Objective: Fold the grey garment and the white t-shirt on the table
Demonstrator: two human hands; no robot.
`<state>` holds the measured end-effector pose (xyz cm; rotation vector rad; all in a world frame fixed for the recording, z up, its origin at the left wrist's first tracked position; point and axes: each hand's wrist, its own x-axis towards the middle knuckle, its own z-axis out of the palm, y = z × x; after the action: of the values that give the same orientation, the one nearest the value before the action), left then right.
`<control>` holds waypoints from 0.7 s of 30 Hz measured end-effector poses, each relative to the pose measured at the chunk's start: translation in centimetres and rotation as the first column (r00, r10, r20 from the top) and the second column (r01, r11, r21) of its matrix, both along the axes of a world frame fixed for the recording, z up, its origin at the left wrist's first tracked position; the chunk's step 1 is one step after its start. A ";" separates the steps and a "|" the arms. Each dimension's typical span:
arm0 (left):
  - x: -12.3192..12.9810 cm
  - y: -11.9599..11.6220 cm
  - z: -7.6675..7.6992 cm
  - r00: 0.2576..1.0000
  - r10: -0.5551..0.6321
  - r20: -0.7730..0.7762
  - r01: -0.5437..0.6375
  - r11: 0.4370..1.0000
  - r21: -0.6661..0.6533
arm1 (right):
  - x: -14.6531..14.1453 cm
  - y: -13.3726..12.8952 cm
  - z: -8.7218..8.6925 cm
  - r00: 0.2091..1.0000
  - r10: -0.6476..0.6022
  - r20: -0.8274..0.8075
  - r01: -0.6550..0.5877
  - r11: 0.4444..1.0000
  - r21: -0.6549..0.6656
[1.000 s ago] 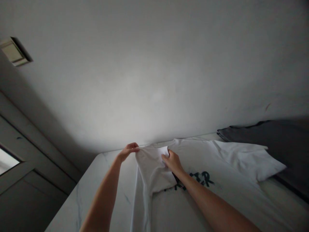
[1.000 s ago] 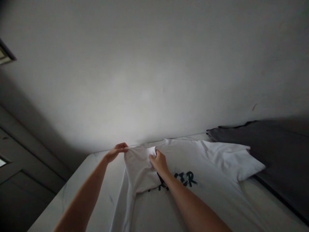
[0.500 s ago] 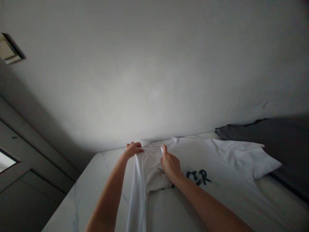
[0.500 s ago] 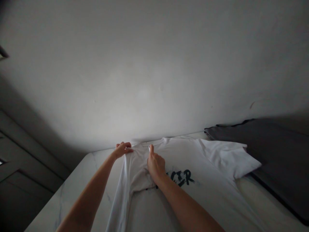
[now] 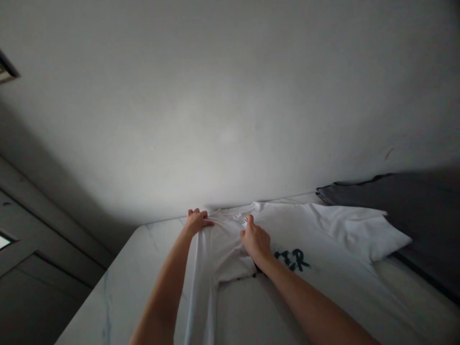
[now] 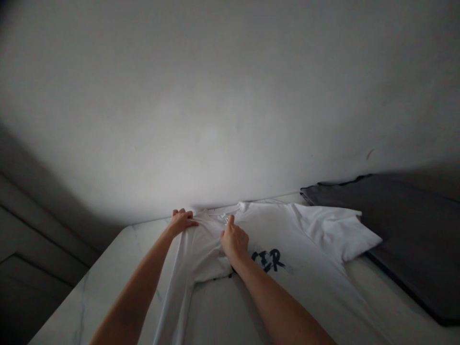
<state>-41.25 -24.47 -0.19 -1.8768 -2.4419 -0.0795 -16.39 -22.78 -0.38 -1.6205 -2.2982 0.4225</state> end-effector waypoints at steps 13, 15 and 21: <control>-0.6 -0.1 -0.8 0.998 0.055 0.012 -0.056 0.996 0.070 | -0.2 0.2 -1.6 0.999 0.025 0.027 -0.027 0.999 0.041; -0.6 -0.2 -0.8 0.998 0.065 0.015 -0.066 0.995 0.076 | -0.2 0.3 -1.7 0.999 0.025 0.038 -0.027 0.998 0.049; 1.3 -0.9 -0.1 0.995 0.102 0.019 -0.104 0.987 0.121 | -0.3 0.2 -1.9 0.997 0.011 0.082 -0.019 0.994 0.105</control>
<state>-40.00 -25.39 -0.25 -1.7033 -2.4761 -0.2310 -16.66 -22.61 -2.26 -1.5982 -2.3506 0.2374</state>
